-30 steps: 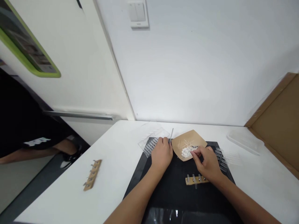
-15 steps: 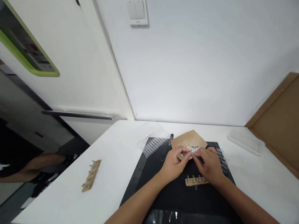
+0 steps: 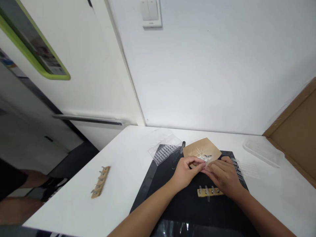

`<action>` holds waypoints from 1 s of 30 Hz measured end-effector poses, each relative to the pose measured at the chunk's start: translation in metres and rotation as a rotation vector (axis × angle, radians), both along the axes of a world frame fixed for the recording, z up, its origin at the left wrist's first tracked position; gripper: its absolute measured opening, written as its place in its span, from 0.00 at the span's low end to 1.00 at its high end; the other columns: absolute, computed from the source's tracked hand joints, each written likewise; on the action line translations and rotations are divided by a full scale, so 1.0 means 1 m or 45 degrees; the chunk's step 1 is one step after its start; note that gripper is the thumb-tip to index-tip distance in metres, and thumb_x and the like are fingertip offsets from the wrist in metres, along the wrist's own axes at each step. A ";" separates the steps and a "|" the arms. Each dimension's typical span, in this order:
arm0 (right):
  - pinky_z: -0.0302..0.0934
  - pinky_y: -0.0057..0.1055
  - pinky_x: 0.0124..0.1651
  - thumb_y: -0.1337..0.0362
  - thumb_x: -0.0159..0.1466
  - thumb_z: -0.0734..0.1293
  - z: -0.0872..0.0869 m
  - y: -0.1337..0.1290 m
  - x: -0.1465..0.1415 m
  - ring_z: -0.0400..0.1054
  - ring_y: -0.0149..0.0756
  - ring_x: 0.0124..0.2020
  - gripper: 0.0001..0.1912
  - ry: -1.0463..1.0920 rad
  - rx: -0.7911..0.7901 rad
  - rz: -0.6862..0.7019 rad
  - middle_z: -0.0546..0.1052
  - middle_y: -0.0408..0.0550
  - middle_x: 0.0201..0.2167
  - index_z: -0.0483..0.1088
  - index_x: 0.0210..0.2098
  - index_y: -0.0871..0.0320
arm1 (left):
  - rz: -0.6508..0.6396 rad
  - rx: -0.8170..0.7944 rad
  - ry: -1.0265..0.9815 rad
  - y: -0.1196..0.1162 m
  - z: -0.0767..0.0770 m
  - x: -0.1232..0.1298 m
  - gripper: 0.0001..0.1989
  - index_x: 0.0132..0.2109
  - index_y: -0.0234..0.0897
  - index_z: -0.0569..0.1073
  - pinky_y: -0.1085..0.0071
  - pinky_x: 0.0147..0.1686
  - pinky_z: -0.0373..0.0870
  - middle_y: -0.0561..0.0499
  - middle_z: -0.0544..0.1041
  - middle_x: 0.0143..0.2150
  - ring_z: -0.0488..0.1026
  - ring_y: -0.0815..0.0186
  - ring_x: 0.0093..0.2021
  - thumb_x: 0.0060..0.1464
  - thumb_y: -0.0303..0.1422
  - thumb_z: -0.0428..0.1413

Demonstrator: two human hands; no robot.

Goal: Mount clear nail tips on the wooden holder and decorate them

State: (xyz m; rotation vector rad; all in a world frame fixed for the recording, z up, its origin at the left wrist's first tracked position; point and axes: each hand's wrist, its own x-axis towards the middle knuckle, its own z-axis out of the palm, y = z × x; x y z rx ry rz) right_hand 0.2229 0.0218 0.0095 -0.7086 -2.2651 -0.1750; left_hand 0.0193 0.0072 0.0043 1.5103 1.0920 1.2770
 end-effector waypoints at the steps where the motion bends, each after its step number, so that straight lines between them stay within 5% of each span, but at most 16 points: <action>1: 0.51 0.38 0.42 0.63 0.75 0.69 0.000 0.000 0.000 0.75 0.34 0.32 0.12 0.013 0.003 0.016 0.83 0.42 0.31 0.70 0.33 0.54 | -0.014 -0.035 -0.027 -0.001 0.000 0.001 0.16 0.42 0.36 0.86 0.70 0.33 0.75 0.46 0.85 0.35 0.79 0.63 0.31 0.57 0.45 0.67; 9: 0.50 0.37 0.42 0.59 0.74 0.70 0.000 0.000 0.001 0.74 0.34 0.31 0.12 0.132 -0.071 0.125 0.80 0.40 0.30 0.69 0.36 0.55 | -0.172 -0.249 -0.171 -0.006 0.003 0.004 0.27 0.44 0.29 0.83 0.78 0.17 0.54 0.54 0.74 0.23 0.59 0.77 0.17 0.52 0.52 0.69; 18: 0.55 0.39 0.44 0.49 0.68 0.75 -0.003 0.002 0.006 0.75 0.36 0.32 0.16 0.225 -0.435 -0.005 0.80 0.39 0.32 0.73 0.45 0.52 | -0.188 -0.243 -0.142 -0.006 0.005 0.003 0.23 0.42 0.30 0.81 0.78 0.18 0.56 0.50 0.79 0.31 0.60 0.78 0.19 0.55 0.49 0.68; 30: 0.52 0.37 0.42 0.51 0.71 0.73 0.005 -0.004 0.014 0.74 0.34 0.33 0.12 0.195 -0.470 0.124 0.79 0.40 0.32 0.75 0.43 0.54 | -0.219 -0.261 -0.171 -0.006 -0.003 0.008 0.18 0.38 0.33 0.76 0.79 0.19 0.55 0.55 0.76 0.28 0.59 0.79 0.19 0.56 0.45 0.69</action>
